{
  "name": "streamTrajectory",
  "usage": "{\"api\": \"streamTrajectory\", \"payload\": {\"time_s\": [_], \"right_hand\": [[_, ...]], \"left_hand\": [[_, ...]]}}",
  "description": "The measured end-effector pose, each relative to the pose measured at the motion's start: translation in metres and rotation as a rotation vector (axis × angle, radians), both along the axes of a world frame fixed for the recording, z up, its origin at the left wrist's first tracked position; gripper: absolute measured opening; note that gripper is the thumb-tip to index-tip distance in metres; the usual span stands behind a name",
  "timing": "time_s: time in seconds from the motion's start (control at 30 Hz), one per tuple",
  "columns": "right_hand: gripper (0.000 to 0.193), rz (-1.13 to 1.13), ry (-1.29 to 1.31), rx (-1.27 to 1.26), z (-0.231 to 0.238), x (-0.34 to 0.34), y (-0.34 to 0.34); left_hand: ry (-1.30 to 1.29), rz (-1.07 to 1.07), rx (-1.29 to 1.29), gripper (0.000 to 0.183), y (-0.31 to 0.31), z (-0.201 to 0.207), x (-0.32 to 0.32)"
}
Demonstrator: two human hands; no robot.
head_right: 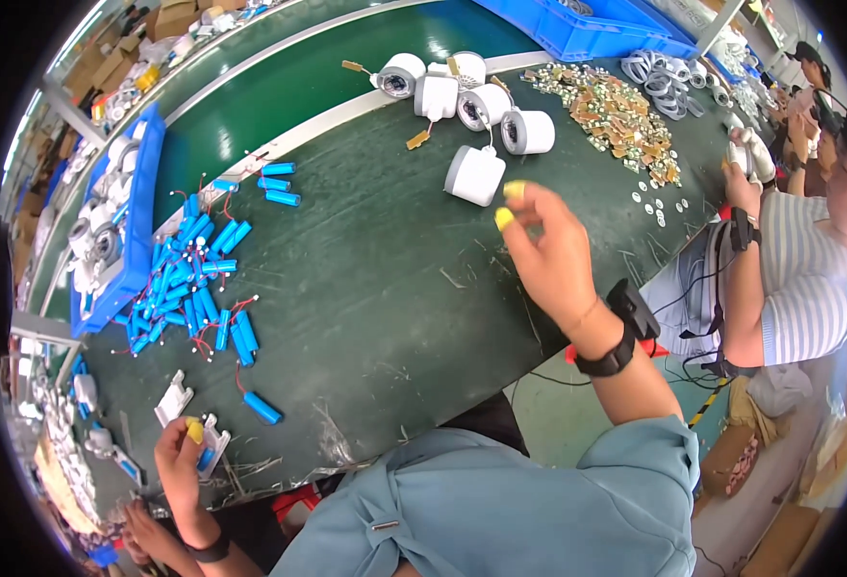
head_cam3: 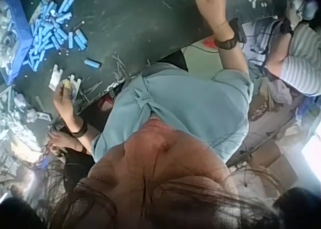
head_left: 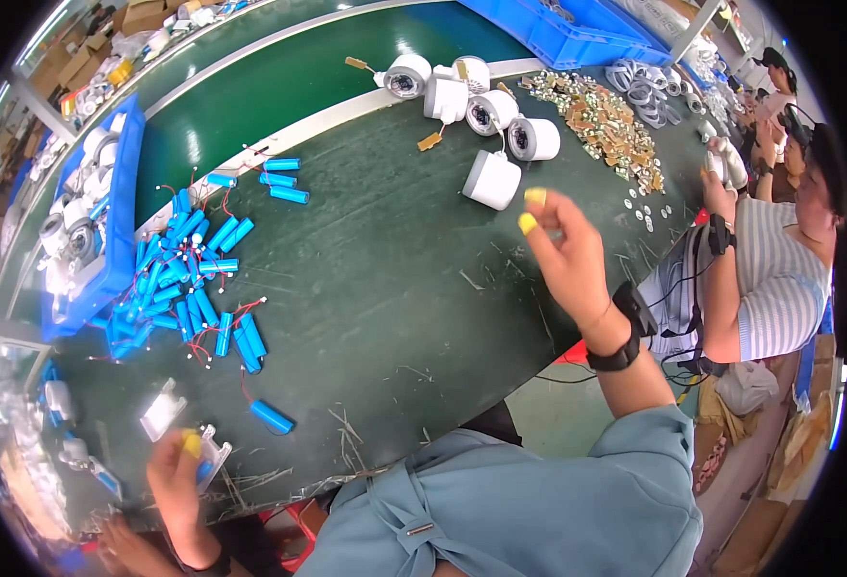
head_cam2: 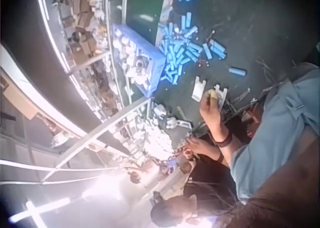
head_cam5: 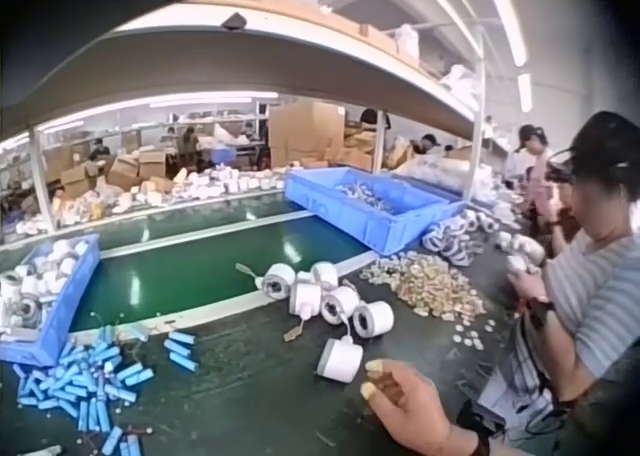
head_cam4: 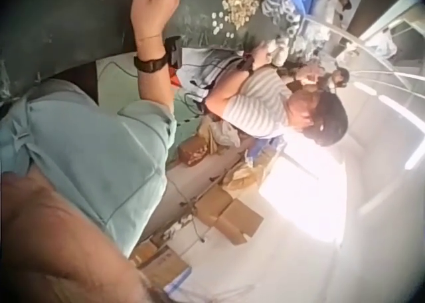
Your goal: Assembling small electronic cooling fans by connecting wires and fitting components into plastic housings.
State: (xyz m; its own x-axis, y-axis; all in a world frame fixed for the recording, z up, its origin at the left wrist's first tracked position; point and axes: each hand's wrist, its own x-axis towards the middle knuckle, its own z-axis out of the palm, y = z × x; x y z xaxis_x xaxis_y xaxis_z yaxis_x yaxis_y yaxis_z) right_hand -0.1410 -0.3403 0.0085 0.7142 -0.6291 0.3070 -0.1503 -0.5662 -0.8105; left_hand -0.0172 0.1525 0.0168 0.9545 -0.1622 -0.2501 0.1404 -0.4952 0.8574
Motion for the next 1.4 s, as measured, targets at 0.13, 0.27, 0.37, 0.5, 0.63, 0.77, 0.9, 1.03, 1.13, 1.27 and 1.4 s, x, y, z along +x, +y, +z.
{"api": "streamTrajectory", "payload": {"time_s": [0.13,0.27,0.37,0.5,0.63,0.77,0.9,1.03,1.13,1.27,1.4], "right_hand": [[0.049,-0.147,0.212,-0.365,0.009,0.04,-0.022],[0.051,-0.132,0.442,-0.502,0.006,0.085,-0.018],[0.041,0.45,0.16,-0.534,0.003,0.095,0.006],[0.037,0.972,0.115,-0.46,0.018,0.088,0.053],[0.038,1.001,-0.043,-0.704,0.025,0.068,0.074],[0.026,0.773,-0.067,-0.481,0.025,0.016,0.114],[0.026,0.754,0.588,1.099,0.018,0.03,0.132],[0.036,0.661,0.488,1.368,0.01,0.057,0.141],[0.031,0.579,0.448,1.343,0.003,0.063,0.147],[0.025,0.557,0.399,1.373,0.0,0.052,0.148],[0.021,0.665,0.6,1.343,0.007,0.022,0.142]], "left_hand": [[0.015,-0.021,-0.051,0.013,-0.005,0.002,-0.004],[0.007,0.043,-0.063,0.012,-0.005,-0.001,-0.007],[0.003,0.051,-0.105,0.012,-0.009,-0.002,-0.01],[0.041,0.026,-0.143,0.011,-0.011,-0.002,-0.011],[0.027,-0.009,-0.103,0.013,-0.009,0.0,-0.015],[-0.004,0.005,-0.046,0.015,-0.009,0.008,-0.023],[-0.025,-0.087,-0.01,0.016,-0.01,0.005,-0.018],[-0.002,-0.21,-0.03,0.017,-0.021,0.006,-0.028],[0.061,-0.333,-0.127,0.017,-0.048,0.011,-0.039],[-0.031,-0.442,-0.149,0.017,-0.087,0.004,-0.048],[-0.179,-0.504,-0.182,0.026,-0.114,-0.007,-0.047]]}}
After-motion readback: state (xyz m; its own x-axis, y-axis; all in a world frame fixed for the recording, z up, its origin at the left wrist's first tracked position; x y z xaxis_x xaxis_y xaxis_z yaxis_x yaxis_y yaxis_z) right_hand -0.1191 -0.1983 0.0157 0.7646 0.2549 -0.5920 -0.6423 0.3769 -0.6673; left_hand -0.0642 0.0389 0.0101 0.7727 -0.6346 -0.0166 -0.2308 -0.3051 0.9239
